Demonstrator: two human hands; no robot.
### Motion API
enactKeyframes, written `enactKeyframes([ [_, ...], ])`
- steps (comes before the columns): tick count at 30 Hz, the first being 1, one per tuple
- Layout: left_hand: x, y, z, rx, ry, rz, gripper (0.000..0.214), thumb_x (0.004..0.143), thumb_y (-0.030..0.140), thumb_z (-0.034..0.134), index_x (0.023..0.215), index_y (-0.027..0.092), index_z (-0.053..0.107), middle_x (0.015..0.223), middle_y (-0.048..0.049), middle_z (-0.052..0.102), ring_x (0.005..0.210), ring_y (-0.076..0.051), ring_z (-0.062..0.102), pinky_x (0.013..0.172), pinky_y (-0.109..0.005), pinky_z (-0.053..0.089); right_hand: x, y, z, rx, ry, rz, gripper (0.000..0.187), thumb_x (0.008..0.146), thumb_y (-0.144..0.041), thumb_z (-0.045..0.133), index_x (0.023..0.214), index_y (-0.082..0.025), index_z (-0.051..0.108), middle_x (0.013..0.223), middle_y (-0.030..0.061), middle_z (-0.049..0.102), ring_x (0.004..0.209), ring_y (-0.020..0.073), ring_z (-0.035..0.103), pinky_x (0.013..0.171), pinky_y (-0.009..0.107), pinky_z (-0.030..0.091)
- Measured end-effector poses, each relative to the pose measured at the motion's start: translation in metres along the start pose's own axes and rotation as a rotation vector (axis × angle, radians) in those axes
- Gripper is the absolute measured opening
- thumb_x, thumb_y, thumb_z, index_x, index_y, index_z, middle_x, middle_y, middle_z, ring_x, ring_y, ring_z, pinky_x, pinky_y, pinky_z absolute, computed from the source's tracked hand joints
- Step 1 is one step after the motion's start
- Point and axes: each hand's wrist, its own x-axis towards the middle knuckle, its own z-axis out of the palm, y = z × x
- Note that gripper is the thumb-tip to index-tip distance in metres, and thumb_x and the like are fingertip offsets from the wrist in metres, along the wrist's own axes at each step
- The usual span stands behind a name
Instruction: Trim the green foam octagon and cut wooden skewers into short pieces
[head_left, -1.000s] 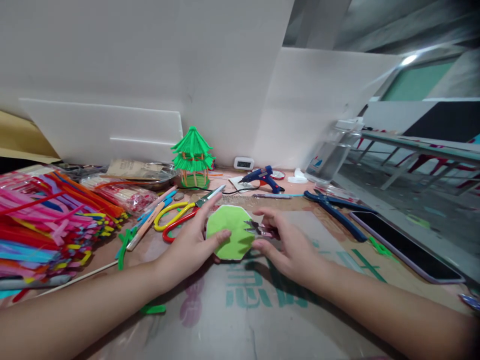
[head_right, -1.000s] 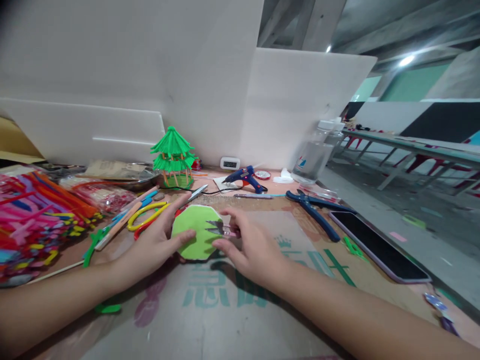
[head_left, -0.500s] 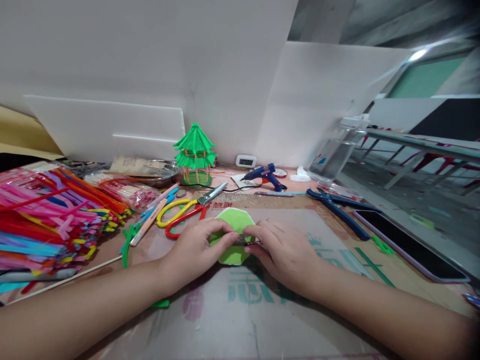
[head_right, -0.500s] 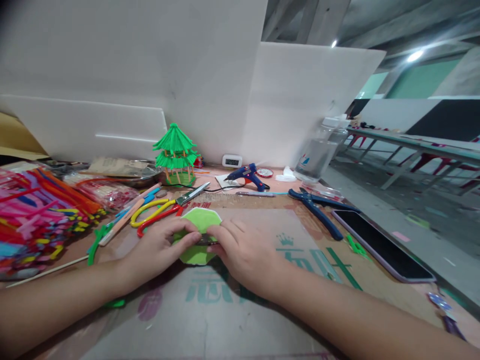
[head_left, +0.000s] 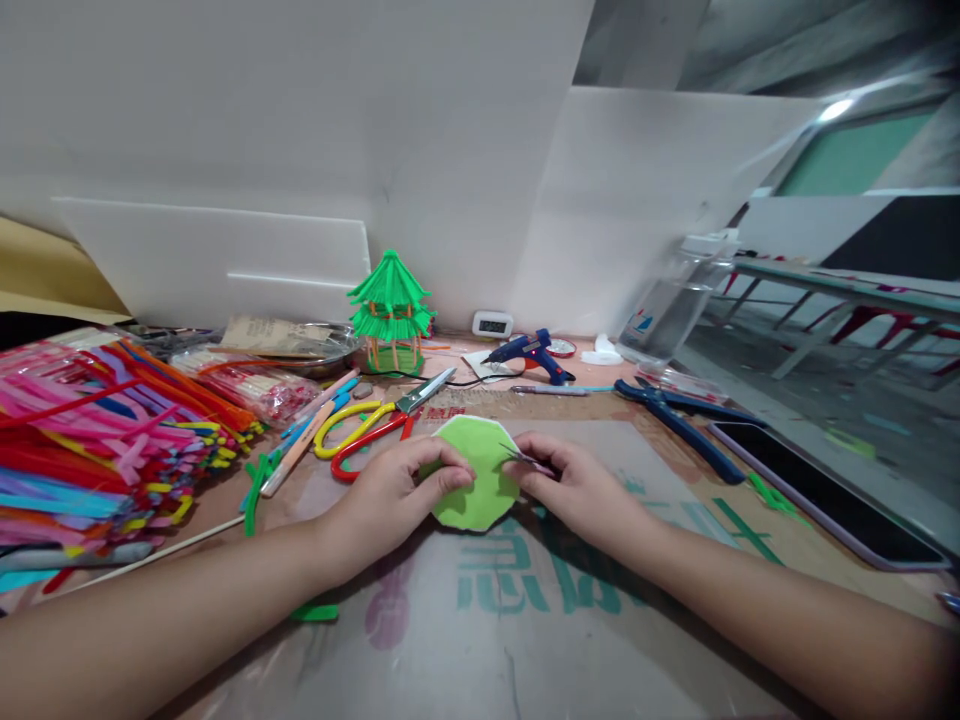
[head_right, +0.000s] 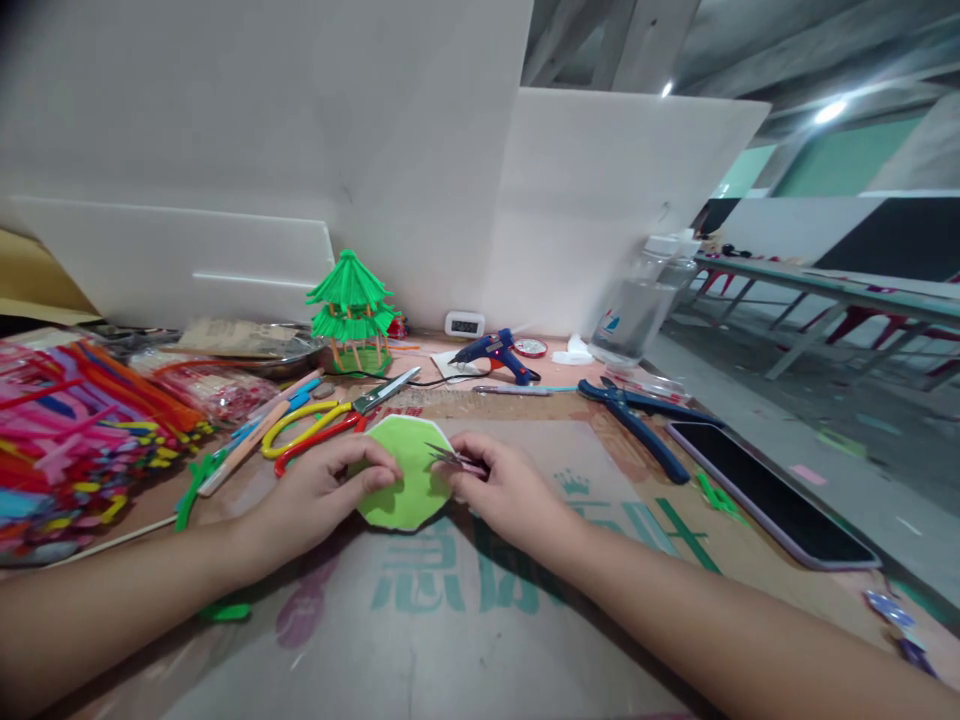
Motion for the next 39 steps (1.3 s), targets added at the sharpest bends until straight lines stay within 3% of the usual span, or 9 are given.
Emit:
enactKeyframes([
  [5, 0.002, -0.001, -0.003, -0.027, 0.152, 0.063, 0.018, 0.087, 0.030, 0.060, 0.073, 0.019, 0.064, 0.109, -0.0039, 0.063, 0.111, -0.020, 0.055, 0.092, -0.029, 0.043, 0.005, 0.003, -0.006, 0.309, 0.159, 0.112, 0.029, 0.082, -0.049, 0.059, 0.082, -0.020, 0.055, 0.062, -0.0046, 0.047, 0.051, 0.0095, 0.040, 0.047, 0.023, 0.032],
  [11, 0.004, -0.002, -0.004, -0.125, 0.057, -0.123, 0.040, 0.097, 0.042, 0.038, 0.073, 0.017, 0.058, 0.074, -0.0034, 0.063, 0.071, -0.015, 0.060, 0.067, -0.027, 0.047, 0.015, 0.015, -0.017, 0.506, 0.334, 0.177, 0.039, 0.077, -0.052, 0.065, 0.069, -0.023, 0.041, 0.052, -0.0082, 0.026, 0.045, 0.0083, 0.019, 0.043, 0.025, 0.013],
  [15, 0.005, -0.009, 0.001, -0.249, 0.068, -0.122, 0.018, 0.096, 0.033, 0.045, 0.100, 0.019, 0.054, 0.093, -0.0025, 0.061, 0.080, -0.014, 0.062, 0.075, -0.028, 0.050, 0.016, 0.015, -0.018, 0.505, 0.307, 0.172, 0.038, 0.079, -0.051, 0.063, 0.069, -0.023, 0.040, 0.053, -0.0077, 0.027, 0.045, 0.0086, 0.019, 0.043, 0.025, 0.012],
  [18, 0.008, -0.012, 0.001, -0.315, 0.036, -0.133, 0.025, 0.096, 0.035, 0.045, 0.112, 0.019, 0.052, 0.097, -0.0039, 0.060, 0.080, -0.015, 0.062, 0.076, -0.030, 0.050, 0.016, 0.013, -0.017, 0.472, 0.289, 0.156, 0.038, 0.079, -0.053, 0.063, 0.069, -0.023, 0.042, 0.053, -0.0080, 0.026, 0.044, 0.0080, 0.019, 0.043, 0.024, 0.013],
  [21, 0.011, -0.009, -0.001, -0.329, -0.030, -0.121, 0.035, 0.096, 0.042, 0.041, 0.115, 0.017, 0.056, 0.090, -0.0048, 0.063, 0.080, -0.017, 0.061, 0.074, -0.029, 0.049, 0.015, 0.009, -0.013, 0.347, 0.267, 0.136, 0.035, 0.081, -0.054, 0.060, 0.074, -0.022, 0.047, 0.054, -0.0070, 0.035, 0.044, 0.0082, 0.026, 0.041, 0.023, 0.020],
  [24, 0.012, -0.005, -0.003, -0.197, -0.061, -0.130, 0.025, 0.091, 0.039, 0.053, 0.094, 0.016, 0.063, 0.083, -0.0021, 0.062, 0.078, -0.016, 0.057, 0.070, -0.026, 0.045, 0.013, 0.004, -0.009, 0.242, 0.210, 0.117, 0.034, 0.079, -0.053, 0.062, 0.079, -0.020, 0.054, 0.064, -0.0033, 0.051, 0.052, 0.0099, 0.042, 0.046, 0.022, 0.034],
  [29, 0.017, -0.007, -0.005, -0.346, 0.191, -0.226, 0.019, 0.089, 0.036, 0.052, 0.086, 0.018, 0.057, 0.075, 0.0030, 0.054, 0.067, -0.011, 0.051, 0.060, -0.021, 0.042, 0.014, 0.010, -0.021, -0.086, 0.271, -0.045, 0.033, 0.088, -0.050, 0.047, 0.102, -0.022, 0.057, 0.095, 0.0041, 0.064, 0.085, 0.0193, 0.061, 0.075, 0.031, 0.051],
  [32, 0.022, -0.013, -0.008, -0.481, 0.267, -0.268, 0.018, 0.087, 0.036, 0.053, 0.092, 0.019, 0.057, 0.079, 0.0026, 0.056, 0.068, -0.011, 0.054, 0.061, -0.020, 0.045, 0.023, 0.025, -0.038, -0.414, 0.312, -0.150, 0.033, 0.092, -0.042, 0.043, 0.111, -0.022, 0.060, 0.113, 0.0091, 0.062, 0.108, 0.0246, 0.057, 0.097, 0.042, 0.044],
  [39, 0.030, -0.020, -0.016, -0.527, 0.322, -0.319, 0.018, 0.085, 0.038, 0.052, 0.090, 0.020, 0.054, 0.077, 0.0031, 0.059, 0.060, -0.011, 0.058, 0.058, -0.022, 0.049, 0.013, 0.012, -0.041, -0.697, 0.055, -0.312, 0.033, 0.095, -0.032, 0.043, 0.118, -0.017, 0.061, 0.125, 0.0134, 0.059, 0.119, 0.0240, 0.054, 0.103, 0.042, 0.042],
])
